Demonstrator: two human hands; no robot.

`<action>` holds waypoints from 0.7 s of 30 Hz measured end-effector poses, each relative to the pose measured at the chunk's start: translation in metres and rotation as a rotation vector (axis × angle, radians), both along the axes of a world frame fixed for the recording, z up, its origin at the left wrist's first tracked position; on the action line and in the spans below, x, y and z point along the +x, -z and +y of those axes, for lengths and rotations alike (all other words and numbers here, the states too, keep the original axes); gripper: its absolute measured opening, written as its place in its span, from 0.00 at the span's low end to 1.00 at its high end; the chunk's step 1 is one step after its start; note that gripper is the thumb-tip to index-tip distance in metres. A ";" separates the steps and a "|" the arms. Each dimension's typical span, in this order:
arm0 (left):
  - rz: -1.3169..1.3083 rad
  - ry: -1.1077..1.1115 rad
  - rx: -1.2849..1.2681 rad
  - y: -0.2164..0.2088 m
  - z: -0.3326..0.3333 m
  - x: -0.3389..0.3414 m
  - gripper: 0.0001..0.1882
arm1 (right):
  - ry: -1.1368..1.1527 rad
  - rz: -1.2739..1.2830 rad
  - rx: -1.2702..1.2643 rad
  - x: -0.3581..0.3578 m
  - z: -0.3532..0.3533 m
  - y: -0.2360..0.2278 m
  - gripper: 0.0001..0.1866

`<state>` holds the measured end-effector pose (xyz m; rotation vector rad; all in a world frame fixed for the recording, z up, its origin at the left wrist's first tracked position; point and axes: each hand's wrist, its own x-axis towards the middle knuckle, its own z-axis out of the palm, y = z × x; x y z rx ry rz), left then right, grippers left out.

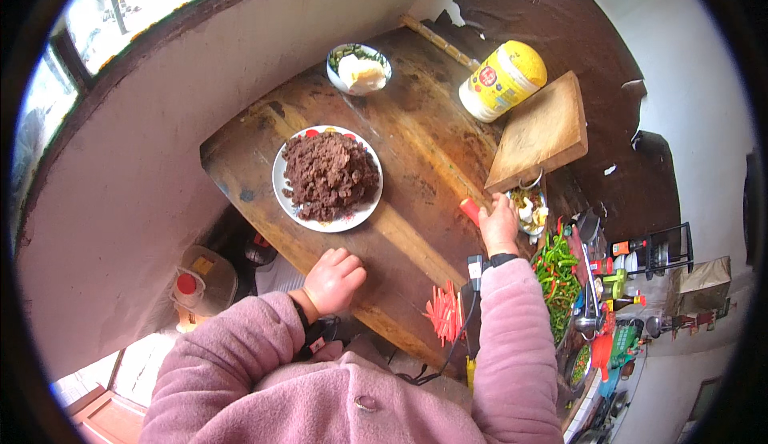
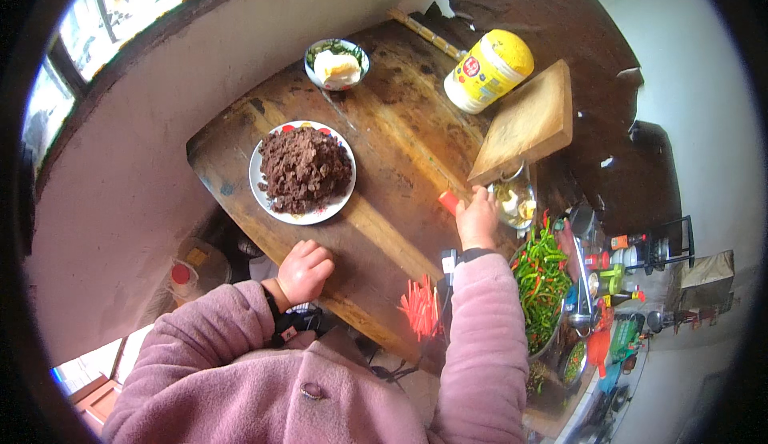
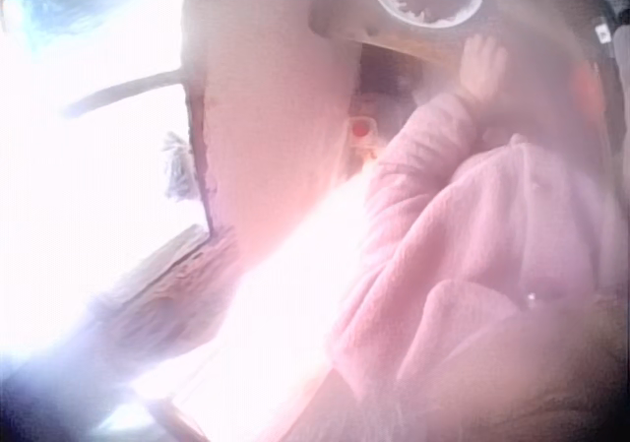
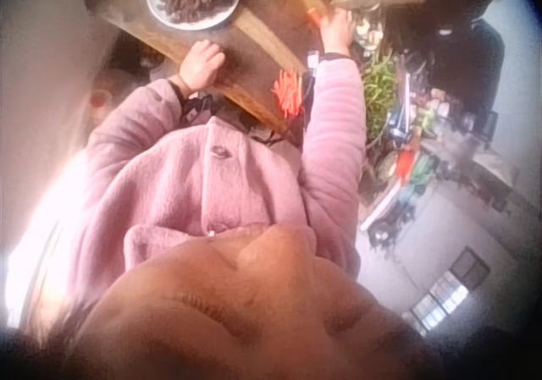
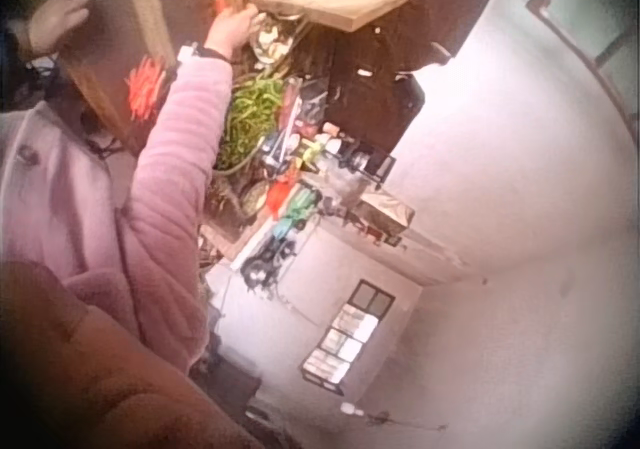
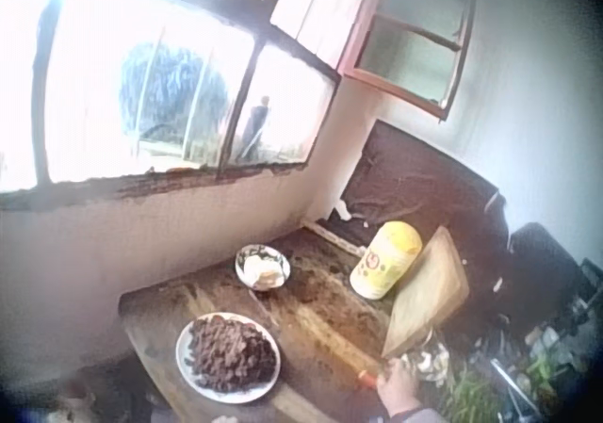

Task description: The person slices red sausage into thin strips on a wooden cutting board using a cleaver. They then move to the stove area and transfer green leafy vegetables from a blue bowl into a steaming pot using a ladle.

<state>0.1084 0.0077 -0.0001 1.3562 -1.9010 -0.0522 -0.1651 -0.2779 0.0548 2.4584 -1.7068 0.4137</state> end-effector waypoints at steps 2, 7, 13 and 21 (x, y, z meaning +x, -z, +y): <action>-0.008 -0.023 -0.025 0.002 -0.002 0.000 0.09 | -0.041 0.031 0.042 0.005 0.009 0.002 0.29; 0.000 -0.020 -0.014 0.004 0.000 -0.001 0.10 | -0.134 0.117 0.428 0.016 0.042 -0.004 0.27; 0.019 -0.070 -0.093 0.003 -0.003 -0.005 0.11 | -0.268 0.110 0.365 0.039 0.106 -0.025 0.25; -0.036 0.092 -0.130 -0.017 0.001 -0.005 0.31 | -0.414 -0.091 0.381 0.060 0.219 -0.020 0.25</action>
